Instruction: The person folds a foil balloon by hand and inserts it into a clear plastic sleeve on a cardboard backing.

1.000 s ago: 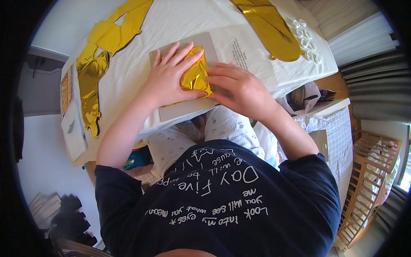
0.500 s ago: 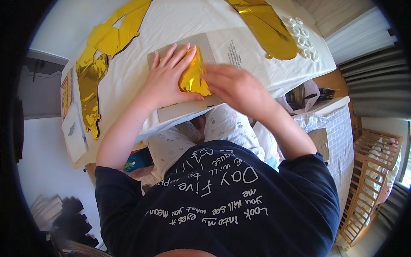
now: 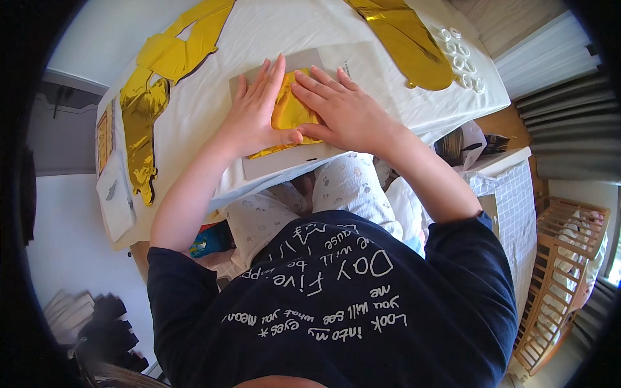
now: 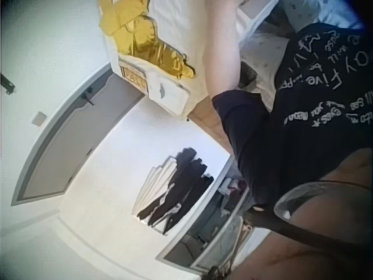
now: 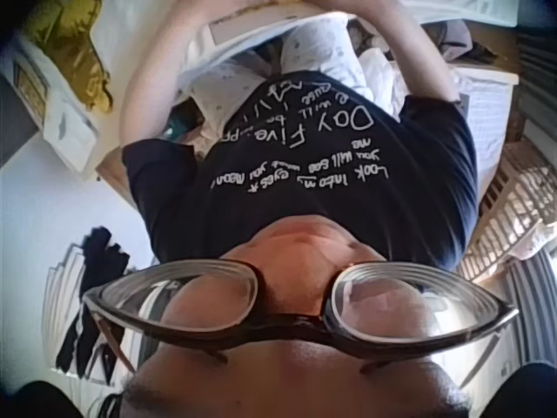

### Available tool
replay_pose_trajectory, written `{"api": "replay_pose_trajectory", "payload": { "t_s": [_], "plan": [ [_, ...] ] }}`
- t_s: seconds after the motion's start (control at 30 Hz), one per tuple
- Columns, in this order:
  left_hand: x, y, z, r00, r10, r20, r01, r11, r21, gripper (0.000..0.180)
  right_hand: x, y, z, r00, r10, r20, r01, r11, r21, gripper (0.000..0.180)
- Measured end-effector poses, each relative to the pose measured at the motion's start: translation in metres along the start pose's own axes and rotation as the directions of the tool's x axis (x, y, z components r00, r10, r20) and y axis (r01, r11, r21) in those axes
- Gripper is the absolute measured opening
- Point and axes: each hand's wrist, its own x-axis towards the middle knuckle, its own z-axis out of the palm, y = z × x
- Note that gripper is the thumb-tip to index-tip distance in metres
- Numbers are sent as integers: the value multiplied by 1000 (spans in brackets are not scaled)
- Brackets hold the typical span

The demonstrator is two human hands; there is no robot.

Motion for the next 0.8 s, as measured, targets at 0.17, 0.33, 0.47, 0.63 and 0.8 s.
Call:
{"api": "replay_pose_trajectory", "payload": {
  "t_s": [0.17, 0.33, 0.47, 0.63, 0.8],
  "plan": [
    [1, -7, -3, 1000, 5, 15, -2, 973, -229, 134, 10, -6, 7, 999, -33, 25, 33, 999, 12, 81],
    [3, -6, -5, 997, -66, -34, 51, 939, -340, 118, 17, -16, 11, 999, -39, 4, 39, 999, -29, 87],
    [2, -2, -4, 982, -140, -127, 60, 867, -494, 103, 17, -27, 15, 1000, -16, 2, 16, 999, -49, 85],
    [-13, -10, -18, 929, -234, -286, -23, 735, -677, 67, 20, -46, 20, 999, 8, -34, -10, 998, -69, 83],
    [-96, -2, -78, 926, -364, 100, 256, 410, -875, 23, 0, -43, 10, 996, -82, 26, 82, 996, -22, 83]
  ]
}}
